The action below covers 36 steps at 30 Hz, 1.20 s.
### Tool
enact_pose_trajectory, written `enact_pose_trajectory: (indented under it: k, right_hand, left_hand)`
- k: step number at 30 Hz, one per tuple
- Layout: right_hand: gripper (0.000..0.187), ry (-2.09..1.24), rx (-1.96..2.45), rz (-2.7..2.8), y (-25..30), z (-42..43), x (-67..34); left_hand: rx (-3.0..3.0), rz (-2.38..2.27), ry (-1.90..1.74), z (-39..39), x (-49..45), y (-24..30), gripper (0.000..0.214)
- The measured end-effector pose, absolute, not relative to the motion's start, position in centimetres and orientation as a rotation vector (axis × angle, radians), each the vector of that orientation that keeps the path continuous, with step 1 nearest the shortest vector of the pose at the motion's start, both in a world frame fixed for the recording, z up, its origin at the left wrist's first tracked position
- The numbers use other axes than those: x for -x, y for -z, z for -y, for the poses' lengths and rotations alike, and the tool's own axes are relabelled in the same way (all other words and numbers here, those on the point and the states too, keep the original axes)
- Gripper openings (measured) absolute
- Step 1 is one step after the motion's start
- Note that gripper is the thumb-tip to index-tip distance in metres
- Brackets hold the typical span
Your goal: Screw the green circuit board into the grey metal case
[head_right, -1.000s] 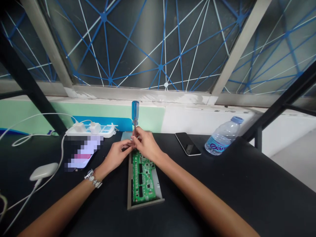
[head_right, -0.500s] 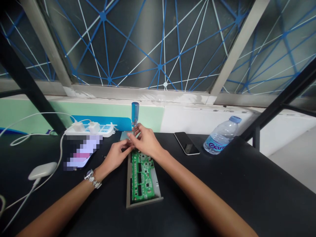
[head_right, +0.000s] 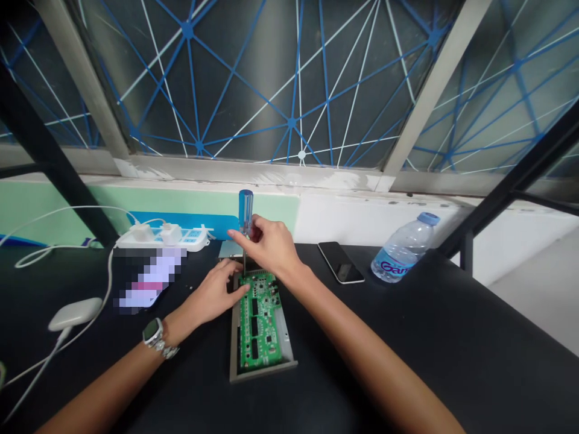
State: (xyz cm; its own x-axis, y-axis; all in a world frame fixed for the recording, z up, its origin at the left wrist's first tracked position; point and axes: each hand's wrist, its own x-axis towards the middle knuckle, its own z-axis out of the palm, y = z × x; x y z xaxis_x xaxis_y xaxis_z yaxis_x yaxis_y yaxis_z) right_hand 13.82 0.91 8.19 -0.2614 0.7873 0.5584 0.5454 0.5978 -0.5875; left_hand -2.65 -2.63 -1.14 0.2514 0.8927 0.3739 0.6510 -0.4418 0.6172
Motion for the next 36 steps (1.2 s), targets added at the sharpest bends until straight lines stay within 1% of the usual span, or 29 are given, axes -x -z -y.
enact_pose_trajectory:
  k: [2,7,12,15,19,22,25,32,36]
  right_hand:
    - [0.041,-0.362,1.056,1.962,-8.4,-1.0,-13.9]
    - [0.044,-0.350,1.070,1.976,-8.8,-1.1,-14.3]
    - [0.039,-0.428,1.029,1.988,-8.6,-1.5,-14.8]
    - [0.035,-0.541,0.969,1.990,-8.4,-1.7,-15.0]
    - [0.034,-0.804,0.882,1.989,-8.4,-2.1,-15.2]
    - [0.033,-0.883,0.874,1.967,-8.3,-2.4,-15.4]
    - [0.034,-0.831,0.921,1.919,-8.1,-2.6,-15.3]
    - [0.039,-0.573,1.022,1.801,-7.9,-1.9,-14.6]
    - [0.039,-0.393,1.074,1.850,-8.4,-1.4,-14.6]
  left_hand:
    - [-2.209,-1.411,-0.960,2.7,2.6,1.5,0.020]
    - [-2.187,-1.343,-0.987,2.4,2.2,1.8,0.019]
    - [-2.156,-1.318,-0.987,2.7,1.6,1.5,0.020]
    - [-2.149,-1.323,-1.015,2.8,1.4,1.4,0.019]
    - [-2.171,-1.321,-1.077,2.8,1.3,1.6,0.020]
    - [-2.177,-1.337,-1.099,2.7,1.0,1.9,0.023]
    - [-2.165,-1.386,-1.110,2.8,0.7,1.9,0.025]
    - [-2.166,-1.471,-1.105,3.3,-0.2,1.6,0.023]
    - [-2.160,-1.462,-1.093,3.2,-0.2,1.7,0.023]
